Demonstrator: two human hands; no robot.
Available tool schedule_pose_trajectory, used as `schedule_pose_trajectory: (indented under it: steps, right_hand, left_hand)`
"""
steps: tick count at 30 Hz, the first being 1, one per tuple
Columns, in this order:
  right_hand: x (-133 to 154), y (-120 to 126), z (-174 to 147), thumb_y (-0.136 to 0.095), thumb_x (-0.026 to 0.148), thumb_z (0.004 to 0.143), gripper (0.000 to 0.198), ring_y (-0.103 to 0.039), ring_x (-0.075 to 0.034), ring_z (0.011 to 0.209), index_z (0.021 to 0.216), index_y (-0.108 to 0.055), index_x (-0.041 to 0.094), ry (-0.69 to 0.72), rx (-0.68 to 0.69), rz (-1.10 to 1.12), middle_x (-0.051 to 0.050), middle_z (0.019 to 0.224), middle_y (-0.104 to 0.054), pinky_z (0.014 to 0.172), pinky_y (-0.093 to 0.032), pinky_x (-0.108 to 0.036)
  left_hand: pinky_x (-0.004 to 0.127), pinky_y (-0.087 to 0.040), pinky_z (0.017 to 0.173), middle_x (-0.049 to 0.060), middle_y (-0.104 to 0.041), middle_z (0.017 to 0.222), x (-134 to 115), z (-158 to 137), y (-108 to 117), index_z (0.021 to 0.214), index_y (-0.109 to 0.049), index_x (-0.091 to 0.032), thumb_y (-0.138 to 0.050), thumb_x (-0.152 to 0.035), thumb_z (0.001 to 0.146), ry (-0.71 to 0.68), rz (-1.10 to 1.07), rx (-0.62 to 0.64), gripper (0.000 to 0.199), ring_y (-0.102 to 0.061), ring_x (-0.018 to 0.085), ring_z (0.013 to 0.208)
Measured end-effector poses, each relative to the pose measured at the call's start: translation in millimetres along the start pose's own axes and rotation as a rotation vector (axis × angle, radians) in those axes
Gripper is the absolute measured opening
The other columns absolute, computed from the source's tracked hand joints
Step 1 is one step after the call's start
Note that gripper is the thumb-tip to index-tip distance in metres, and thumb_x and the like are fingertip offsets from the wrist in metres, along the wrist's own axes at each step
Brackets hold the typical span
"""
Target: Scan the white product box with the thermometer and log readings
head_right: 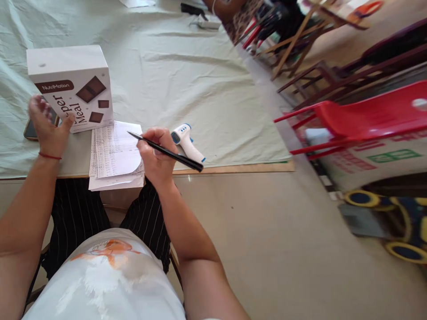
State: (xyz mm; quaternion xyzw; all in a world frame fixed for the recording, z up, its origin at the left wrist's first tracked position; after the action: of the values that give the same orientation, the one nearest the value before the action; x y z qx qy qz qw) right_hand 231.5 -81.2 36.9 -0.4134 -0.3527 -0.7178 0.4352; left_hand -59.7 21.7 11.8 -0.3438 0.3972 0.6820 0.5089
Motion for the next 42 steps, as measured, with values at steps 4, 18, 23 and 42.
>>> schedule_pose_trajectory:
  steps: [4, 18, 23, 42]
  right_hand:
    - [23.9, -32.9, -14.8, -0.067, 0.046, 0.089, 0.021, -0.064, -0.018, 0.078, 0.099, -0.063, 0.029, -0.178, 0.083, 0.397, 0.0, 0.081, -0.061, 0.078, -0.057, -0.036]
    - [-50.5, -66.8, -7.4, -0.07, 0.035, 0.077, 0.016, -0.05, -0.011, 0.058, 0.081, -0.059, 0.024, -0.415, 0.07, 0.299, 0.009, 0.061, -0.049, 0.062, -0.047, -0.027]
    - [-49.4, -40.1, -18.9, -0.062, 0.036, 0.077, 0.013, -0.055, -0.013, 0.065, 0.075, -0.056, 0.024, -0.221, 0.056, 0.003, 0.005, 0.068, -0.059, 0.065, -0.05, -0.029]
    - [-44.9, -38.8, -34.7, -0.055, 0.031, 0.082, 0.014, -0.049, -0.014, 0.059, 0.07, -0.049, 0.026, -0.031, 0.057, -0.143, 0.005, 0.061, -0.051, 0.06, -0.048, -0.029]
  left_hand:
    - [0.061, -0.021, 0.124, 0.009, -0.049, 0.142, -38.6, -51.7, -32.3, 0.121, -0.052, -0.025, -0.085, -0.051, 0.087, -0.274, 0.256, -0.155, 0.054, -0.033, 0.039, 0.147]
    - [0.063, -0.024, 0.13, 0.018, -0.046, 0.166, -46.5, -91.3, -75.6, 0.143, -0.061, -0.019, -0.069, -0.047, 0.096, -0.136, 0.813, 0.7, 0.055, -0.038, 0.04, 0.158]
    - [0.059, -0.028, 0.13, 0.018, -0.055, 0.159, -45.0, -95.9, -74.4, 0.136, -0.066, -0.018, -0.076, -0.042, 0.091, -0.146, 0.763, 0.62, 0.052, -0.045, 0.038, 0.154]
    - [0.057, -0.038, 0.126, 0.016, -0.065, 0.149, -45.6, -101.6, -70.3, 0.116, -0.071, -0.018, -0.08, -0.034, 0.089, -0.164, 0.682, 0.54, 0.032, -0.054, 0.036, 0.146]
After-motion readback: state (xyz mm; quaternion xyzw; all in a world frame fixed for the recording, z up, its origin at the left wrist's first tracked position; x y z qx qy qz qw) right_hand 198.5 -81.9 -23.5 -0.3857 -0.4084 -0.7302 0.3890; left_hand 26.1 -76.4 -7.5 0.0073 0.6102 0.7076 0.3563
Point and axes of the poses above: each hand's wrist, its own z-axis towards the middle knuckle, its own y-axis out of the back of the hand, x = y × z, the point moved 3 cm from there along z, towards the middle knuckle
